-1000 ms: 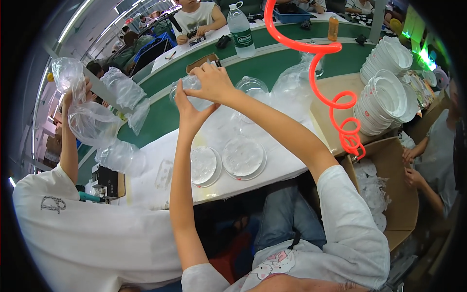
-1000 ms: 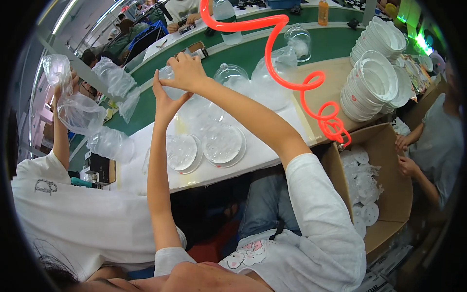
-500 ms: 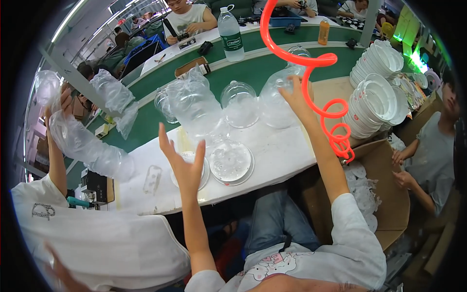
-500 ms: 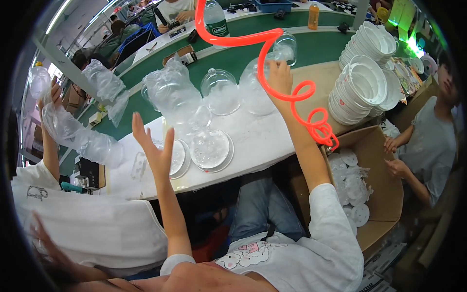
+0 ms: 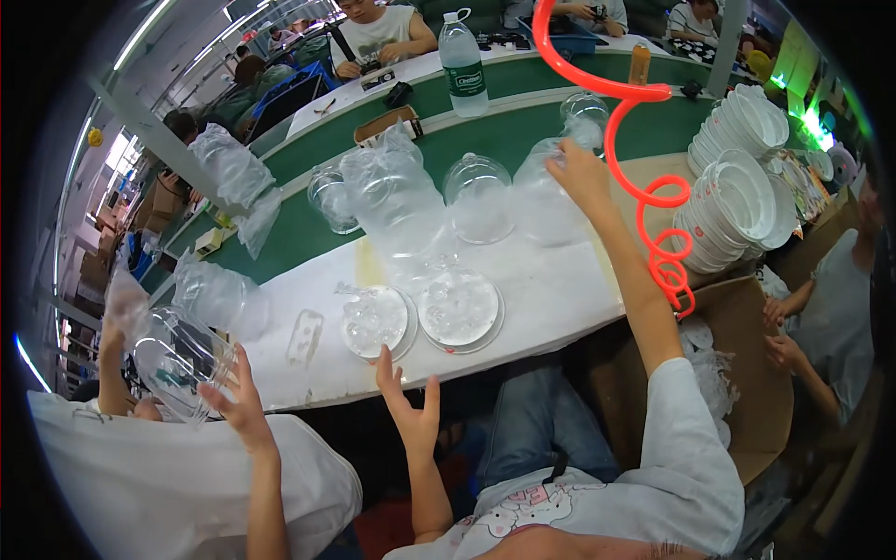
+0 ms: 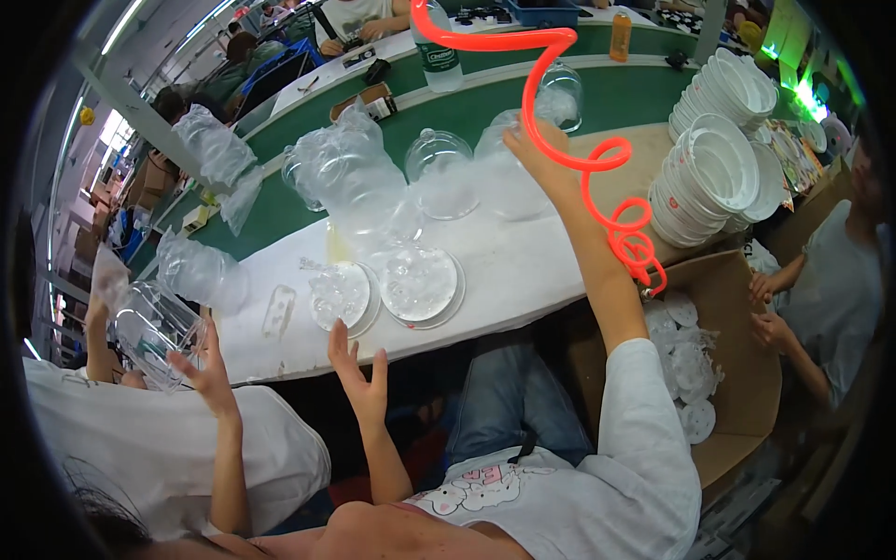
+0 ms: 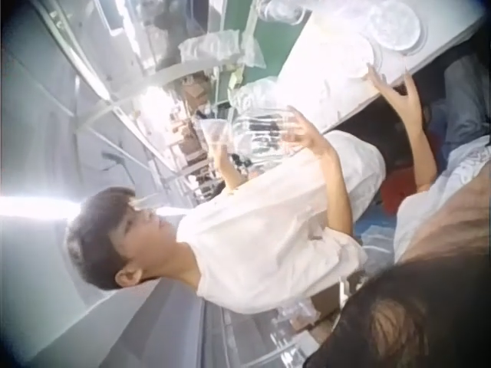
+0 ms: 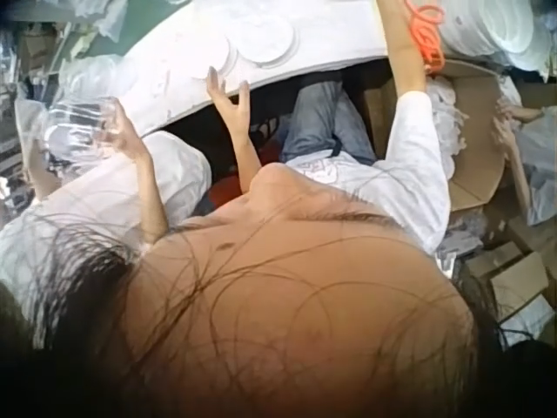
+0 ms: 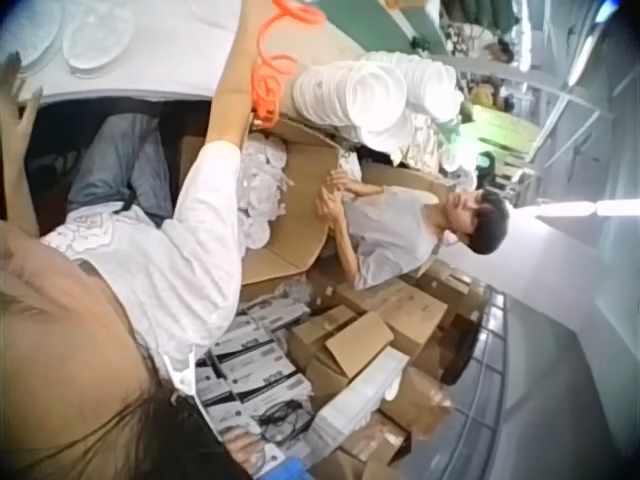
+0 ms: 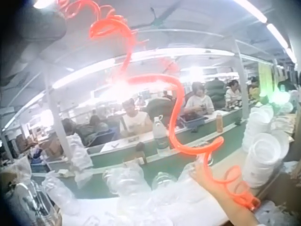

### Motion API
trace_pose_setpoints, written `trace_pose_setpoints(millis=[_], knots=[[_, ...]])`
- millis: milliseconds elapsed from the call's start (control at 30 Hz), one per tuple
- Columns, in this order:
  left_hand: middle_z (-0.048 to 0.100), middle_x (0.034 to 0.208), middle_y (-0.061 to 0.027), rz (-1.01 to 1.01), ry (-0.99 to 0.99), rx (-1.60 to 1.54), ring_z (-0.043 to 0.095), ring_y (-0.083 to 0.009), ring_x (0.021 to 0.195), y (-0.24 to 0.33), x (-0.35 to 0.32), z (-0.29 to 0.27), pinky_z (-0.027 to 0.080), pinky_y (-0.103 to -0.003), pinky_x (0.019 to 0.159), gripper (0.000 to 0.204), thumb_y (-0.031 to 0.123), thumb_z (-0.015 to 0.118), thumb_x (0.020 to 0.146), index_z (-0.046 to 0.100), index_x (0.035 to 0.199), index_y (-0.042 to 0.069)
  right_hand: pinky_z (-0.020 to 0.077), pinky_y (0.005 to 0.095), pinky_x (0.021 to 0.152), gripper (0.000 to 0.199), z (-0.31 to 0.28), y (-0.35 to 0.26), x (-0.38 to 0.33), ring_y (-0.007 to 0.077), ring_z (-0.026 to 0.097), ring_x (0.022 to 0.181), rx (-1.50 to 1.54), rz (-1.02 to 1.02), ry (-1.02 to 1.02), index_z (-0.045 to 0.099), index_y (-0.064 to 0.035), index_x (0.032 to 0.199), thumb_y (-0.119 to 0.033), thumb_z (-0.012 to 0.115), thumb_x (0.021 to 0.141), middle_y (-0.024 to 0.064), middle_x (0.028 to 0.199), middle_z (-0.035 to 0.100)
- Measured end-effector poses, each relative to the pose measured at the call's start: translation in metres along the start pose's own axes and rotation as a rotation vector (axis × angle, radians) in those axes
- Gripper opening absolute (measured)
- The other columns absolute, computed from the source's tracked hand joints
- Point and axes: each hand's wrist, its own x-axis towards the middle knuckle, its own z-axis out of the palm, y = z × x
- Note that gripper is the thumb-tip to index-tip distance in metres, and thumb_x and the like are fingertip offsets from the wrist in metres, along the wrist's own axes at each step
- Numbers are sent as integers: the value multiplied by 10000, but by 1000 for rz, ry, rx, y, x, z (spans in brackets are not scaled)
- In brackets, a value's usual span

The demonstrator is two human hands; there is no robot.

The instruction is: Cleaning lamp covers and bases with an air gun and placing them into individual plastic bags before boxing them.

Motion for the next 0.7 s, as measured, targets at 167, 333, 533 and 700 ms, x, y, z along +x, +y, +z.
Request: trace_pose_setpoints(millis=[167, 333, 533, 700], knots=[[342, 1292, -142, -162, -28, -11, 349, -267, 1192, -24, -40, -12, 311, -387, 954, 588, 82, 593, 764, 308, 1273, 7, 402, 307, 503, 352, -50, -14, 28, 192, 502, 527, 80, 56, 214, 540, -11, 915, -311, 619, 751, 93, 601, 504], [369, 1264, -152, -266, -15, -35, 370, -260, 1177, -30, -50, -18, 331, -376, 940, 540, 99, 577, 783, 333, 1255, 7, 381, 296, 499, 374, -71, -79, 65, 153, 436, 527, 354, -25, 346, 530, -10, 904, -326, 639, 738, 64, 599, 443], [373, 1258, -152, -240, -18, -81, 376, -259, 1171, -24, -45, -11, 334, -366, 936, 527, 98, 568, 788, 336, 1252, 3, 449, 356, 578, 310, -18, -114, 87, 269, 586, 647, 209, -144, 84, 568, -59, 868, -334, 597, 727, 121, 689, 595], [376, 1255, -145, -254, -47, -85, 389, -255, 1157, -29, -54, -12, 347, -363, 922, 525, 88, 567, 786, 339, 1252, 6, 460, 378, 623, 306, 1, -126, 78, 308, 587, 713, 247, -145, -95, 567, -59, 875, -323, 574, 722, 134, 744, 612]])
